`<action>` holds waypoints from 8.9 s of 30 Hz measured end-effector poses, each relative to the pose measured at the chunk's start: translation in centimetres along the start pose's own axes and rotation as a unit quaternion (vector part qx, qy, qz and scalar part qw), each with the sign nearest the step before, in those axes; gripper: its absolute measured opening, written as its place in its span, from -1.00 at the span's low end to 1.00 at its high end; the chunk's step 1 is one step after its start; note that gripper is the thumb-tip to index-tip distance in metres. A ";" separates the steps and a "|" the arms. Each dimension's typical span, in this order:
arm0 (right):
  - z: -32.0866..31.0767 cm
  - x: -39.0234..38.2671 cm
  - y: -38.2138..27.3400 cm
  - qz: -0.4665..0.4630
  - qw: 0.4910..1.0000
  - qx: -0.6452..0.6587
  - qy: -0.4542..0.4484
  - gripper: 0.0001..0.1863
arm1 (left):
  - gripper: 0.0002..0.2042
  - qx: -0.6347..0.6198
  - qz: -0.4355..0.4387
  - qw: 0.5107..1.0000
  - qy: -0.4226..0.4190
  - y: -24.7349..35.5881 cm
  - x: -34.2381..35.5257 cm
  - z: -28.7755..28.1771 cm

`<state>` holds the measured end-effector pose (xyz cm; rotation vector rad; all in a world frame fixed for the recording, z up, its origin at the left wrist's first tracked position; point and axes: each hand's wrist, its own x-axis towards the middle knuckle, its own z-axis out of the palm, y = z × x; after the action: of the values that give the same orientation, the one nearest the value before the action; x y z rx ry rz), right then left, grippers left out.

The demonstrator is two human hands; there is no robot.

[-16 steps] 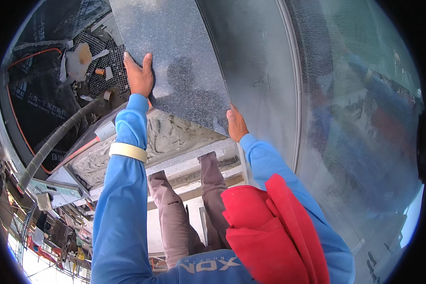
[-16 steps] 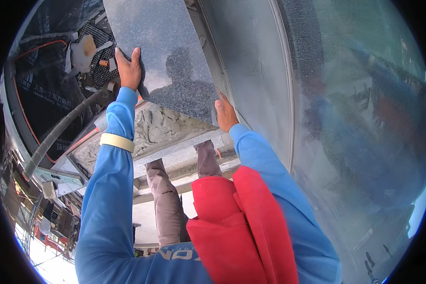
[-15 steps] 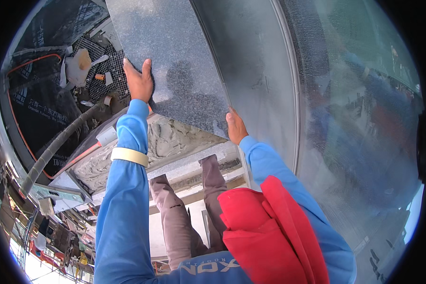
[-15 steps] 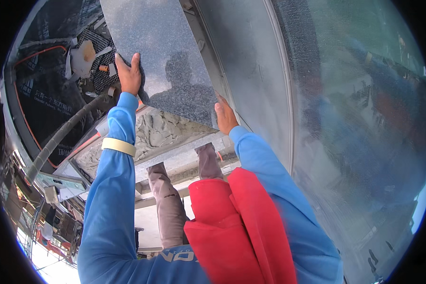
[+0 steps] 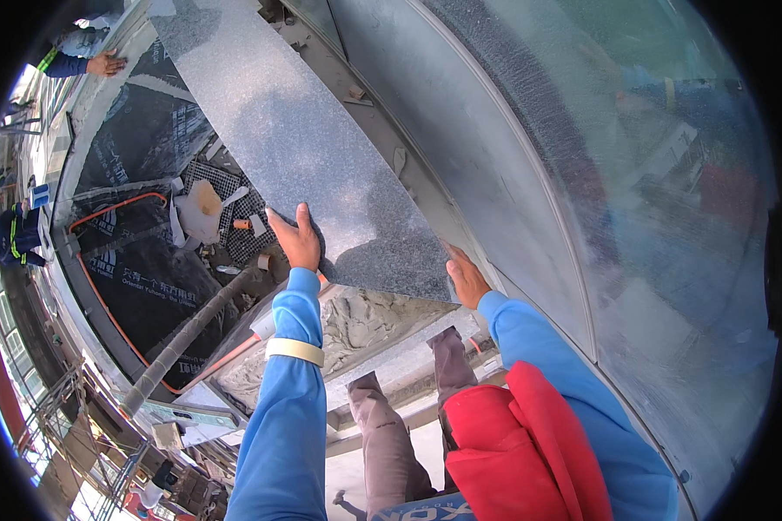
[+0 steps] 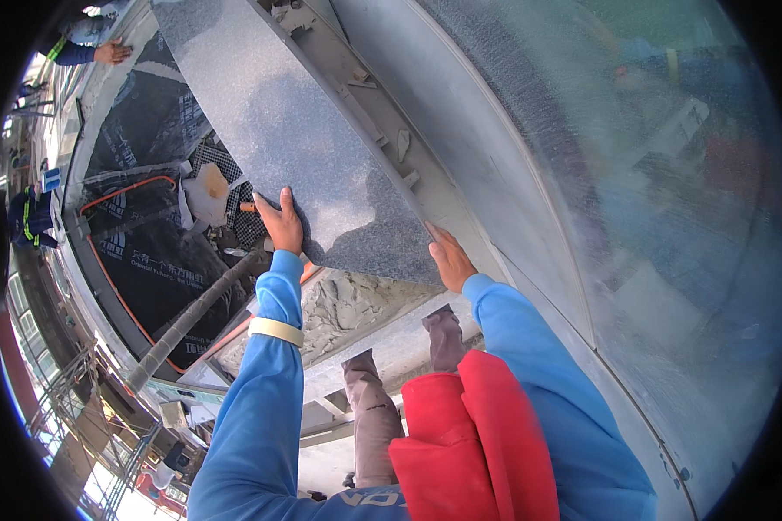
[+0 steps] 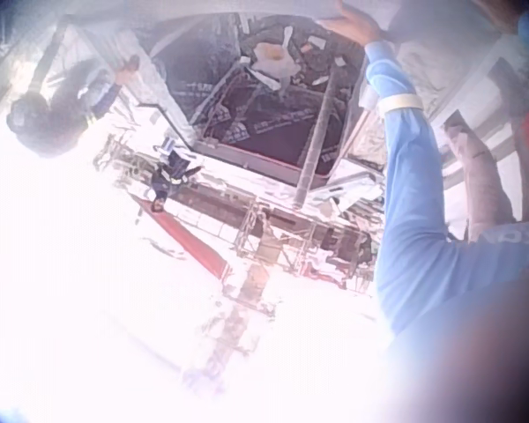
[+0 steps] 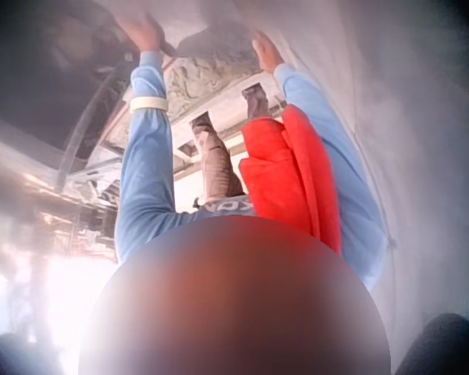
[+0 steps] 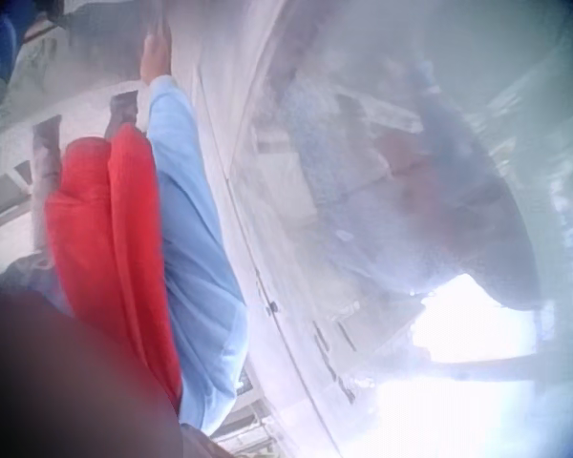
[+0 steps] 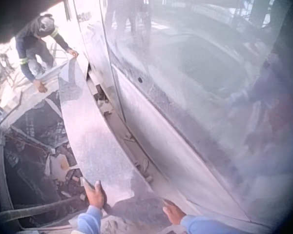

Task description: The person places a large stone tile onto a prepared mortar bed on a curved ledge, uses a spirit level to check alignment, and taps the tile with a hammer to secure it. The person repeats this process for multiple tiles along the curved structure.

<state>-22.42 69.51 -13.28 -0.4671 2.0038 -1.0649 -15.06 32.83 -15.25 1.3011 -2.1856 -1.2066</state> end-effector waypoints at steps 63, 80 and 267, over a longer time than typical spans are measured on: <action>-8.3 -16.9 -3.9 0.152 0.962 -0.221 0.045 -0.43 | -0.17 0.282 -0.229 0.926 -0.105 4.8 -27.7 -24.6; -5.9 -7.6 -11.6 0.087 0.952 -0.288 0.051 -0.46 | -0.45 0.129 -0.160 0.972 -0.116 1.1 -23.8 -20.5; 2.8 8.8 -4.6 0.197 0.962 -0.035 0.187 0.00 | -0.45 0.320 -0.127 0.926 -0.158 -13.3 -14.6 -16.7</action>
<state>-25.83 59.85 -14.68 0.1155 2.3419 -0.8776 10.73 33.63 -13.97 1.7822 -2.8703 -0.8449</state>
